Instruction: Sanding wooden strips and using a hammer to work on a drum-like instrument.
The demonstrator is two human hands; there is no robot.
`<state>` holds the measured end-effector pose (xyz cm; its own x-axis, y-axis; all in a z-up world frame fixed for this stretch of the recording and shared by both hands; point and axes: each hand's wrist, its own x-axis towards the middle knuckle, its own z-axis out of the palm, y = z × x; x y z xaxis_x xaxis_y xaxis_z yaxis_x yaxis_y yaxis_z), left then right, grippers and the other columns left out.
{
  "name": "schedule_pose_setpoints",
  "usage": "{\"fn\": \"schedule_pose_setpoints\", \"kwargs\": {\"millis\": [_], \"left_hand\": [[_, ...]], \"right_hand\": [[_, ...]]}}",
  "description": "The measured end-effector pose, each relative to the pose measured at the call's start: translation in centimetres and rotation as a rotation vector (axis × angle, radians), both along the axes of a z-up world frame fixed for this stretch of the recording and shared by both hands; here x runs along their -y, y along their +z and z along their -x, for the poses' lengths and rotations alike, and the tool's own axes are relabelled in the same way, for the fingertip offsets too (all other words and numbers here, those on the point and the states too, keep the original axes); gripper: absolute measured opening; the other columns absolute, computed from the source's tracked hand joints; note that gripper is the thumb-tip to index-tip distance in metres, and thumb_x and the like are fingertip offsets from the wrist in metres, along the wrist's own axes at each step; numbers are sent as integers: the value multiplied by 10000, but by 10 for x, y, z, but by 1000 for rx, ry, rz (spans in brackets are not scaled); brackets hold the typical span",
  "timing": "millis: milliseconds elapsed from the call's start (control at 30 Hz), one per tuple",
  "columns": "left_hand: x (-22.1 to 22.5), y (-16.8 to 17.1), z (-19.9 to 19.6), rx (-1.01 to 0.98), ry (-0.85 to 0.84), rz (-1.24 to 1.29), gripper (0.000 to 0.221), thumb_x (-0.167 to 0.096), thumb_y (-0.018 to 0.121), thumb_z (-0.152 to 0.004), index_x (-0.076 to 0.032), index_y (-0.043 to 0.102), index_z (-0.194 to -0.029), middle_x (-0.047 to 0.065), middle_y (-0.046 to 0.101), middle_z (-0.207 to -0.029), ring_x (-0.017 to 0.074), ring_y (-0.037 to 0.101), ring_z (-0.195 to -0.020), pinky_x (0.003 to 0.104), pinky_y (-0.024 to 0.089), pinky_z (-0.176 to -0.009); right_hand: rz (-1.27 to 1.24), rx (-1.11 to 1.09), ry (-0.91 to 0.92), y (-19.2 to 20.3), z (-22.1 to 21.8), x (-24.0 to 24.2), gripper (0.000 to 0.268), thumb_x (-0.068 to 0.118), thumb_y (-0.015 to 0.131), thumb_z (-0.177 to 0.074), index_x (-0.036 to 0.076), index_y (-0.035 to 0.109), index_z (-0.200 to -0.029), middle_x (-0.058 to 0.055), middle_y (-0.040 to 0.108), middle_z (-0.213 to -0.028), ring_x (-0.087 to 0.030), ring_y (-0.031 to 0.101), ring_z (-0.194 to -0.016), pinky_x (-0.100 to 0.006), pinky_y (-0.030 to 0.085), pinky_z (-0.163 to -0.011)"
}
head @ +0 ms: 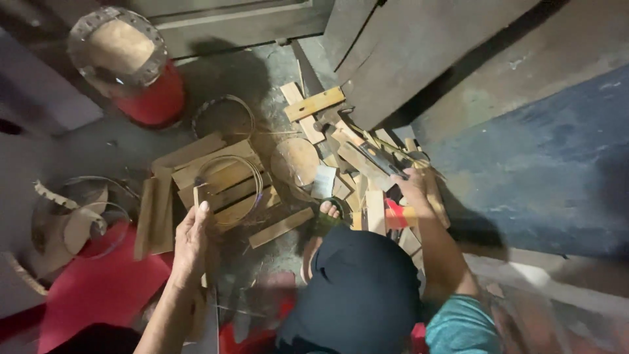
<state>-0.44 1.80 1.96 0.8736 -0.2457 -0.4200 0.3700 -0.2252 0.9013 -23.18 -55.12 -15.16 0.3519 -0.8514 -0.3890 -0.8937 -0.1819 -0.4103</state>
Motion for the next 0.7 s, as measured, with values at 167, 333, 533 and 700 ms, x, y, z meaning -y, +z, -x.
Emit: {"fn": "schedule_pose_setpoints", "kwargs": {"millis": [167,333,533,700], "left_hand": [[12,8,-14,-39,114,-22,631,-561,455,-1099,-9,663,-1323,189,630,-1229,275,539,-1175,523,455,-1063],[87,170,10,-443,398,-39,848,-611,551,-944,8,477,-1518,279,364,-1605,427,307,-1513,667,177,-1215],[46,136,12,-559,466,331,458,-398,557,-1056,53,631,-1082,286,725,-948,391,717,-731,533,593,-619],[37,130,12,-589,351,425,556,-420,529,-1059,111,690,-1044,288,711,-872,367,719,-729,501,610,-693]], "right_hand": [[12,449,-224,118,-40,-36,562,372,915,-764,131,693,-1221,-151,687,-1113,-261,734,-890,-339,623,-739],[25,1110,-283,149,-141,-56,299,154,803,-893,71,644,-1131,2,522,-801,-61,549,-605,-187,428,-562],[-249,1239,-563,141,-252,-86,437,482,830,-869,109,649,-1009,-68,741,-964,-191,669,-1064,-567,367,-1105],[-36,702,65,261,-254,-163,532,749,517,-951,296,797,-939,-5,760,-1094,-206,656,-1173,-360,415,-1098]]}}
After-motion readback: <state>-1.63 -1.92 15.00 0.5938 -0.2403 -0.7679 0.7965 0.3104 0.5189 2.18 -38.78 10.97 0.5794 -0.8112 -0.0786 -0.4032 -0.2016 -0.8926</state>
